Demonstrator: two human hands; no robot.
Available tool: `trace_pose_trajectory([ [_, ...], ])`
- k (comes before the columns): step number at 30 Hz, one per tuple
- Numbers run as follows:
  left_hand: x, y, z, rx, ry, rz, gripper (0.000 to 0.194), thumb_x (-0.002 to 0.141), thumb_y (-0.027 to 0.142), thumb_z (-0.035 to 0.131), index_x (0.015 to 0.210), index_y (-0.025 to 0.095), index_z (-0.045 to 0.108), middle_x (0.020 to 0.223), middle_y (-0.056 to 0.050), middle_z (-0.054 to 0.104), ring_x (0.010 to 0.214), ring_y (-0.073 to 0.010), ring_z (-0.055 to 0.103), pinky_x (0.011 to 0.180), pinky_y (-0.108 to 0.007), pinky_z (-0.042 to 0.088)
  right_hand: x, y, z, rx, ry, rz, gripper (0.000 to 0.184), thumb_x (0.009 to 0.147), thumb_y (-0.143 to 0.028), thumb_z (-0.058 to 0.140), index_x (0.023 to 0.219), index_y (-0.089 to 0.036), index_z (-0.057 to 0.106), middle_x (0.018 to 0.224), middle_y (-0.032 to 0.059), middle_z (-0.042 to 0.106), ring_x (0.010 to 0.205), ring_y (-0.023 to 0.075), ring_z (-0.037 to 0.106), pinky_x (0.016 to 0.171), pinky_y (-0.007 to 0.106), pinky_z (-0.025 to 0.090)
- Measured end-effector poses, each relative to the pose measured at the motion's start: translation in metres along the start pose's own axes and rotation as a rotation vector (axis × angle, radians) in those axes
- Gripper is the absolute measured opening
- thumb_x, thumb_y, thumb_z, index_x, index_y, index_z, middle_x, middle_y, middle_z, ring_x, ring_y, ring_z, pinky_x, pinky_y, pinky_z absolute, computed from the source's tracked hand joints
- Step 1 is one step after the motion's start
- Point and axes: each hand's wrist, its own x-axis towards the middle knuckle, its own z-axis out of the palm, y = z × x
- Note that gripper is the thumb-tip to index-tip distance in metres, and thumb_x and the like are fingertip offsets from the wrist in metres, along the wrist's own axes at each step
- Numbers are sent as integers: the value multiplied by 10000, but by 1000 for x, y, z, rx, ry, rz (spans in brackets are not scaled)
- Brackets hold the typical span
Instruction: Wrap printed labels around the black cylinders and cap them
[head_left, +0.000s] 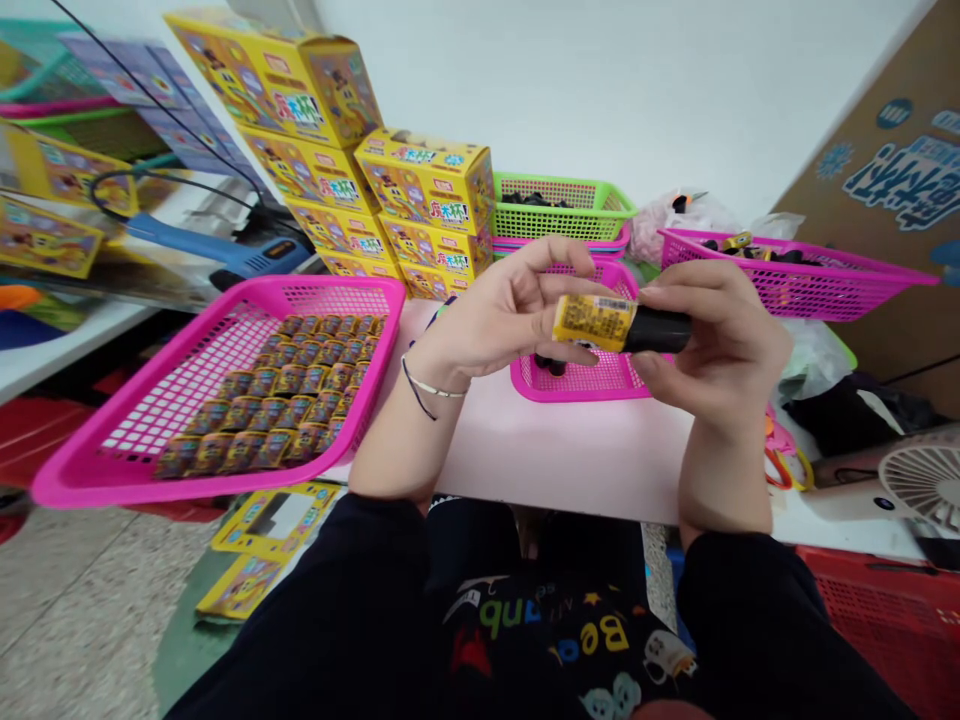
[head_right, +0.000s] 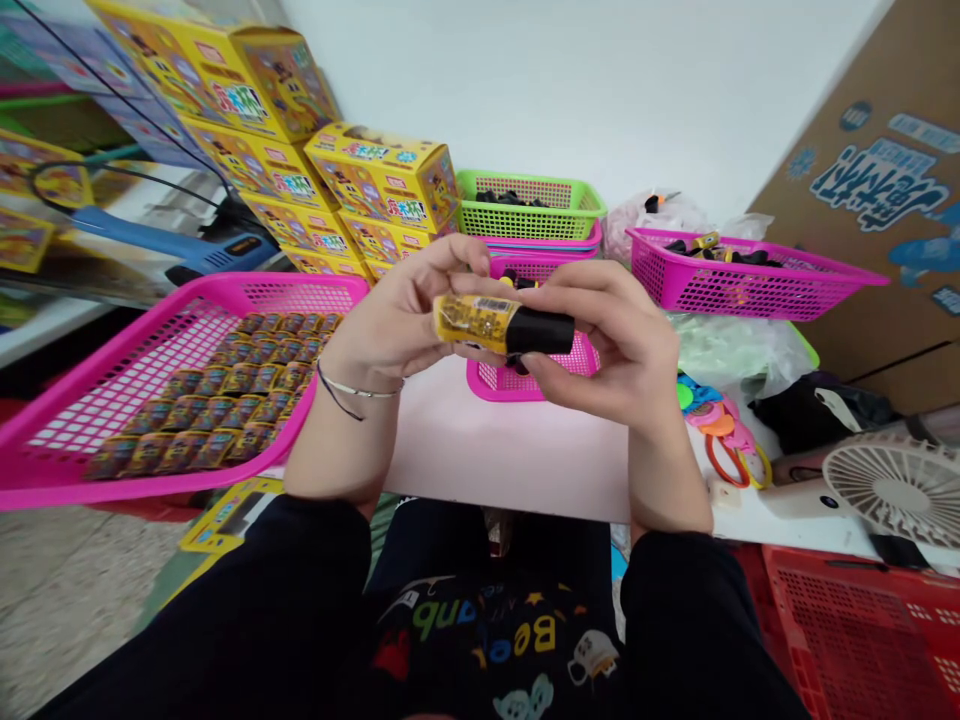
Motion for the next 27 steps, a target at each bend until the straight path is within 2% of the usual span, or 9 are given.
trace_pose_trajectory([
  [3, -3, 8, 1, 76, -44, -40, 523, 757, 511, 1004, 1122, 228, 757, 1042, -54, 824, 882, -225, 853, 686, -269, 706, -1, 0, -4, -35, -74, 11, 397, 928, -344, 792, 1324, -358, 759, 1120, 56, 782, 954, 229, 767, 710, 375, 708],
  [6, -5, 16, 5, 114, -47, -31, 451, 793, 454, 992, 1155, 235, 836, 1155, -70, 852, 983, -219, 853, 785, -264, 709, -2, -2, -6, -26, -119, 3, 441, 905, -320, 812, 1340, -369, 758, 1161, 31, 788, 985, 224, 776, 796, 397, 721],
  [10, -6, 19, 12, 179, 7, -83, 376, 890, 488, 907, 1168, 236, 881, 1099, -51, 880, 813, -138, 800, 713, -231, 655, -2, -4, -4, -18, -125, 3, 457, 875, -240, 807, 1317, -350, 767, 1158, 16, 785, 1001, 217, 785, 838, 388, 722],
  [14, -3, 12, 19, 124, 78, -107, 348, 766, 419, 1007, 1042, 232, 906, 985, -28, 884, 763, -127, 771, 705, -240, 645, 0, -6, -2, -59, -136, -34, 462, 859, -188, 803, 1297, -331, 768, 1136, 40, 789, 987, 218, 795, 834, 376, 727],
  [17, -2, 8, 22, 94, 184, -99, 316, 643, 387, 1070, 832, 214, 885, 809, -7, 840, 663, -108, 726, 621, -222, 598, 1, -7, -3, -115, -154, -82, 458, 876, -227, 807, 1312, -359, 756, 1109, 31, 793, 975, 230, 809, 814, 394, 736],
  [20, -4, 7, 23, 124, 201, -107, 349, 602, 408, 1083, 757, 207, 845, 772, -12, 809, 622, -114, 684, 564, -232, 538, 1, -7, -4, -164, -183, -97, 465, 887, -296, 832, 1328, -411, 742, 1096, -1, 802, 951, 229, 816, 821, 409, 740],
  [23, -8, 10, 24, 217, 189, -65, 377, 663, 494, 1048, 754, 213, 815, 771, -21, 785, 663, -149, 697, 597, -271, 550, 1, -10, -1, -188, -172, -113, 435, 900, -300, 829, 1312, -415, 750, 1098, -10, 808, 937, 215, 815, 823, 393, 743],
  [27, -11, 11, 23, 366, 271, 76, 418, 727, 570, 1002, 720, 227, 763, 729, -3, 738, 652, -131, 660, 594, -267, 526, 2, -16, 6, -199, -93, -143, 457, 901, -192, 816, 1331, -337, 761, 1074, 27, 803, 956, 220, 814, 816, 375, 750],
])
